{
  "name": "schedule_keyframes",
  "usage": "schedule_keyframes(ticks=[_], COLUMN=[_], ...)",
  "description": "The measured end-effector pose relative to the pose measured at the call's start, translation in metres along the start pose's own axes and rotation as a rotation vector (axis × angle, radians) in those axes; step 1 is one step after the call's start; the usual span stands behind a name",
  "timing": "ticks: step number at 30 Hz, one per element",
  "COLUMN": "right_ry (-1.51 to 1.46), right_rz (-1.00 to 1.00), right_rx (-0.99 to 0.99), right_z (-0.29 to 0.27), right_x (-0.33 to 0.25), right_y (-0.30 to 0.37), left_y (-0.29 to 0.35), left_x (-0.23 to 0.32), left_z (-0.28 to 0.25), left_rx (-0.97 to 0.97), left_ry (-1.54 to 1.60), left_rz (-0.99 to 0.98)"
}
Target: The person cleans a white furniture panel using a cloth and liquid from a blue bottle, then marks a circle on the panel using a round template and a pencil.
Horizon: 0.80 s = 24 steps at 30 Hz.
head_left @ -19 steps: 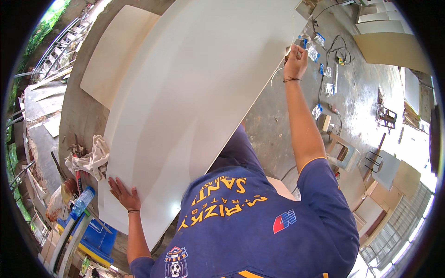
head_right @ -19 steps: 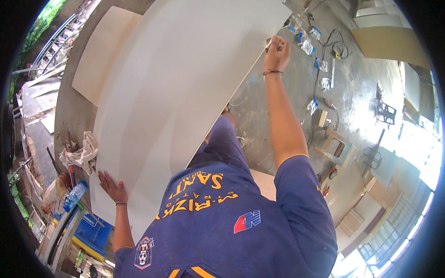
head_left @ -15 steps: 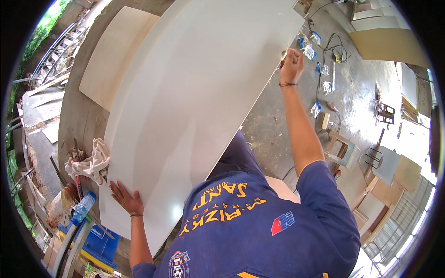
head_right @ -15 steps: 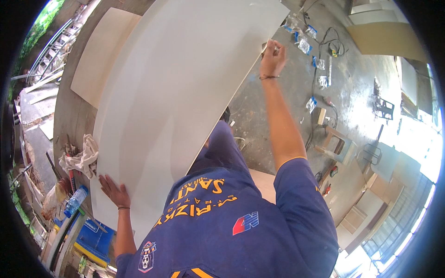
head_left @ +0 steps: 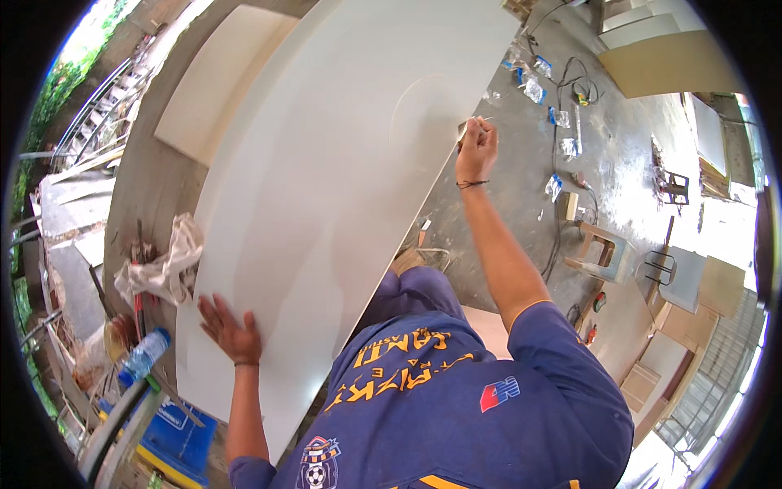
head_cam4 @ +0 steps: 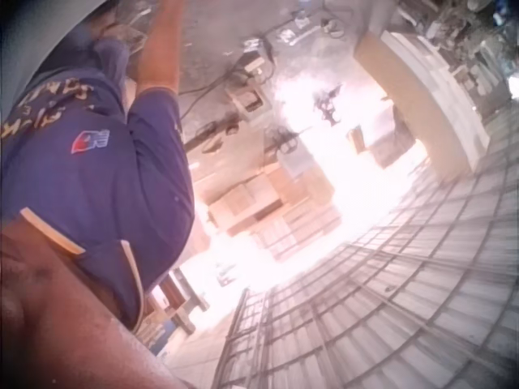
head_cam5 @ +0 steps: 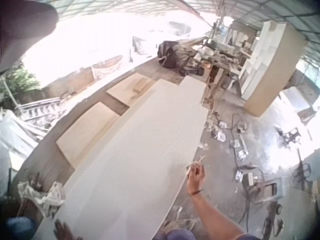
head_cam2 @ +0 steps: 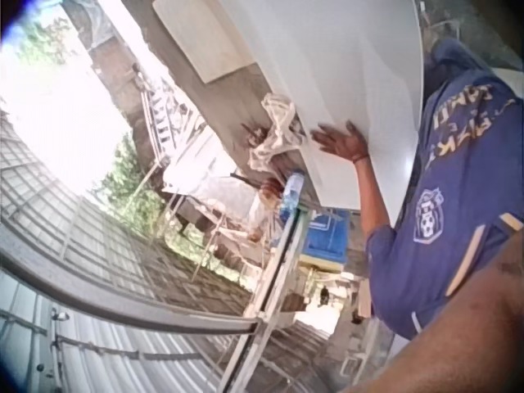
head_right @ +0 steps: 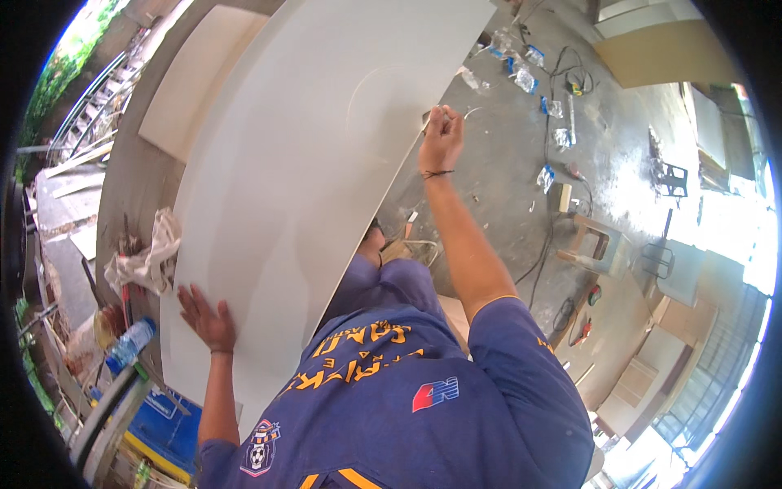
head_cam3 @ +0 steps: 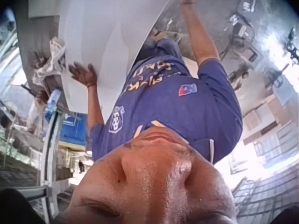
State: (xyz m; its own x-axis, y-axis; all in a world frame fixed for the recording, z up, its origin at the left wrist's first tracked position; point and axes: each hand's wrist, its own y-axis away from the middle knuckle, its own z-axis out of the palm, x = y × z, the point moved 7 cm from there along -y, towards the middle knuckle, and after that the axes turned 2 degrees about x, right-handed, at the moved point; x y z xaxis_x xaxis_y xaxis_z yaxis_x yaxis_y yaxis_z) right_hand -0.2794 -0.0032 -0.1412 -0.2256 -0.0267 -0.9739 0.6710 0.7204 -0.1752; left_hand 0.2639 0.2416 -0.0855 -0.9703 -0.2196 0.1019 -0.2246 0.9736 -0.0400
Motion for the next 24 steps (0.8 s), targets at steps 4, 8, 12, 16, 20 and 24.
schedule_keyframes(ticks=[4,8,12,16,20,24], right_ry=[-0.017,0.004,0.044,0.036,0.076,0.036], right_rz=[0.055,0.067,0.087,0.085,0.083,0.083], right_rx=[0.03,0.016,0.02,0.027,0.037,0.055], right_z=[-0.002,-0.006,-0.012,-0.015,-0.022,-0.026], right_x=[-0.005,-0.02,-0.027,-0.036,-0.038,-0.052], right_y=[0.043,0.087,0.131,0.168,0.206,0.252], left_y=[-0.002,-0.002,-0.003,-0.003,-0.003,-0.002], left_x=[-0.002,0.0,-0.001,-0.002,-0.003,-0.007], left_z=[0.0,-0.002,0.0,0.001,0.002,0.007], left_rx=[0.04,0.06,0.056,0.064,0.047,0.046], left_ry=[0.002,0.017,-0.016,-0.012,0.017,0.024], left_rz=[0.008,-0.005,-0.027,-0.035,-0.044,-0.05])
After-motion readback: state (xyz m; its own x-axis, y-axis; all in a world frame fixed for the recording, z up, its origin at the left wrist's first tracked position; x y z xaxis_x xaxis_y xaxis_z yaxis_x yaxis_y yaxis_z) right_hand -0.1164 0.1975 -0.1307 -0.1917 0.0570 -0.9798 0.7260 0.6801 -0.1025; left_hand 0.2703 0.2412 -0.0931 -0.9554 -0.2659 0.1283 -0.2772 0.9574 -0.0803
